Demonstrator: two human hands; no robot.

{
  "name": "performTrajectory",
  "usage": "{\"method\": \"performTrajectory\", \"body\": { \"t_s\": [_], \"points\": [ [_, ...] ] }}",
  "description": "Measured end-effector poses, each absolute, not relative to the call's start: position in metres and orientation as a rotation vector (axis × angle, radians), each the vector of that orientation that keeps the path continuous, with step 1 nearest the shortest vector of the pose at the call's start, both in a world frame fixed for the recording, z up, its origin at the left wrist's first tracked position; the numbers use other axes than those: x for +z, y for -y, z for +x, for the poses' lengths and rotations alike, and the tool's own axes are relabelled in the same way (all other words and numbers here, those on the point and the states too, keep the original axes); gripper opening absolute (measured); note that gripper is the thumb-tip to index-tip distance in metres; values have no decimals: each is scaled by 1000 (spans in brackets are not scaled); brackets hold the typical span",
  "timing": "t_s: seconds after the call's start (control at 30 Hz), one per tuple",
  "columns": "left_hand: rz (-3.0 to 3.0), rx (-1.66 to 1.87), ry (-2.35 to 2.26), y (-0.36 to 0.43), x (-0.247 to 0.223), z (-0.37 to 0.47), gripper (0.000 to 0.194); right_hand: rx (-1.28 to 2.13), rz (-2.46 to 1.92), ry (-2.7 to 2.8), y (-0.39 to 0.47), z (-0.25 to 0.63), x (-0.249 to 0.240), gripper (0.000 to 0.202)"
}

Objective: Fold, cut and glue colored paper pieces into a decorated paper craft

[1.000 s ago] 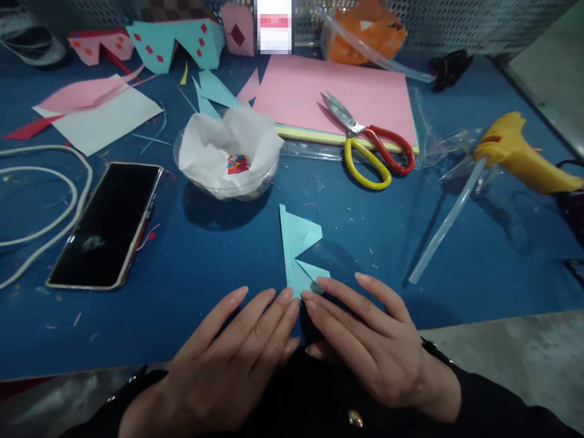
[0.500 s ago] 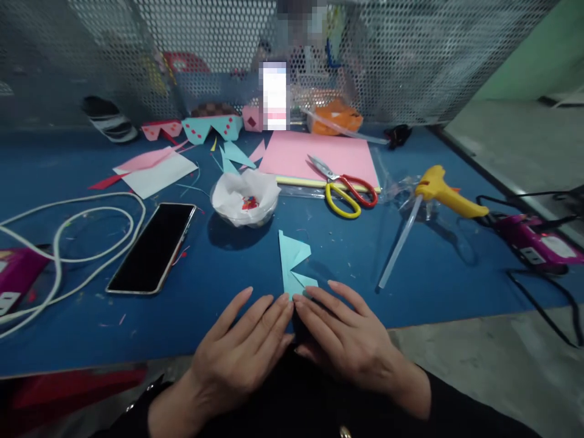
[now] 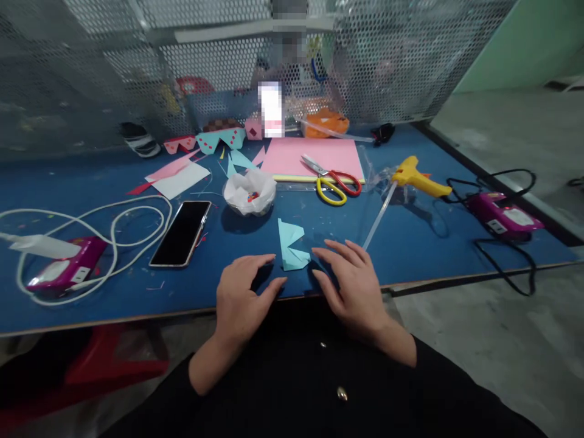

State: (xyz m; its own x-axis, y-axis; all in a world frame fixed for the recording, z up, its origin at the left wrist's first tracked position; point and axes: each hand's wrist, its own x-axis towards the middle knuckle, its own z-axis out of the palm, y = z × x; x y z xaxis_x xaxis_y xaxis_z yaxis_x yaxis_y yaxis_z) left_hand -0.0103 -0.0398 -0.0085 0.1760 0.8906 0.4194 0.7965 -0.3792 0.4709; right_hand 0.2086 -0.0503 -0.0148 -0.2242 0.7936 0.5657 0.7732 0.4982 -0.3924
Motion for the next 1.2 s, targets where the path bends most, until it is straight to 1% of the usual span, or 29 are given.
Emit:
{"method": "performTrajectory", "body": {
  "t_s": [0.07,0.1,0.27,0.37,0.53,0.7,0.8,0.93,1.03,1.1,1.2],
  "points": [
    [2158,875,-1695,36,-5,-2,32,133,-1301,2016,46,203,-15,25],
    [2141,844,-1687,33,-5,1,31,154,-1295,2022,44,201,-16,25],
    [2133,802,-1601,24,-4,7,9,208,-1279,2008,41,197,-16,24],
    [2092,784,-1519,22,0,2,3,260,-1274,1975,38,199,-12,21],
    [2022,725,-1300,22,20,-14,8,343,-1313,1834,23,202,3,23],
    [2065,742,-1156,14,41,-34,11,592,-1307,1620,-3,201,14,26],
    [2010,771,-1033,8,45,-46,8,689,-1225,1713,-14,199,19,26],
    [1917,801,-894,2,46,-60,18,758,-1098,1993,-16,195,29,22],
    [1866,773,-857,-6,47,-63,19,774,-1126,2123,-9,196,34,17],
    [1850,787,-864,-12,46,-61,25,831,-1167,2131,-3,201,33,16],
    [1888,1023,-1112,-17,42,-50,31,1002,-1315,1942,8,209,26,16]
  ]
}}
